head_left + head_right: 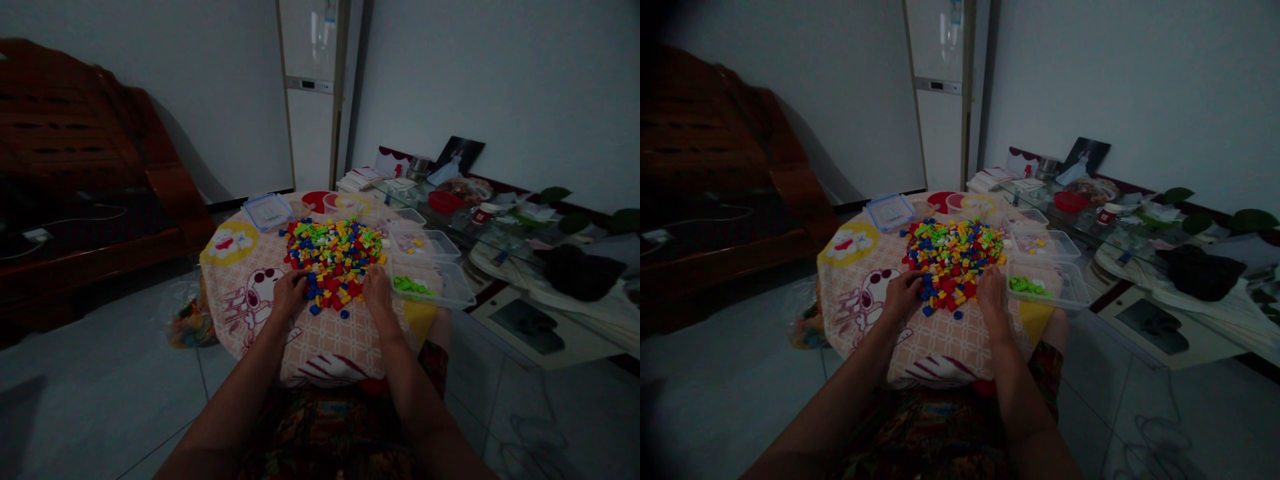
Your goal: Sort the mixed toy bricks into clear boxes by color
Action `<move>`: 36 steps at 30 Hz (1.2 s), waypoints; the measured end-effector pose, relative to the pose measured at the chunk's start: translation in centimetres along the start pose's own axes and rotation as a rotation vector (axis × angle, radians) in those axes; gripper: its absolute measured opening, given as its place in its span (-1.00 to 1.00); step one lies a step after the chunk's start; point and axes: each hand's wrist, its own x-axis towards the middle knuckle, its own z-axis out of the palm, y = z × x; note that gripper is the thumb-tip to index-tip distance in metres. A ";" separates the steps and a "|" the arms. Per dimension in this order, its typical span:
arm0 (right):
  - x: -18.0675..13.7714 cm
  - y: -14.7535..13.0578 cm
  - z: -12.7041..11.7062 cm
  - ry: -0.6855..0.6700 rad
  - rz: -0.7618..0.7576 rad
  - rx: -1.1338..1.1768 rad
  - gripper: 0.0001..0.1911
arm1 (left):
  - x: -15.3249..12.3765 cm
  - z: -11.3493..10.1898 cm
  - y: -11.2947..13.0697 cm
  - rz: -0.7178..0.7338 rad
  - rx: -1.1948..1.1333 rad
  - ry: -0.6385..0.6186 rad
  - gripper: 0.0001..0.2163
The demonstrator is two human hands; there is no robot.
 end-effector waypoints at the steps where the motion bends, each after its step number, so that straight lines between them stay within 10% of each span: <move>1: -0.1 -0.1 -0.2 -0.013 -0.003 0.001 -0.69 | 0.0 0.0 -0.1 -0.005 -0.001 -0.002 -0.69; 10: -0.1 -0.2 -1.2 -0.112 0.017 0.015 -0.68 | 0.0 -0.4 0.5 0.000 0.015 -0.006 -0.69; 36: 6.6 4.9 -4.8 0.238 0.131 0.200 -0.72 | 0.0 -0.3 0.5 0.014 0.013 -0.001 -0.70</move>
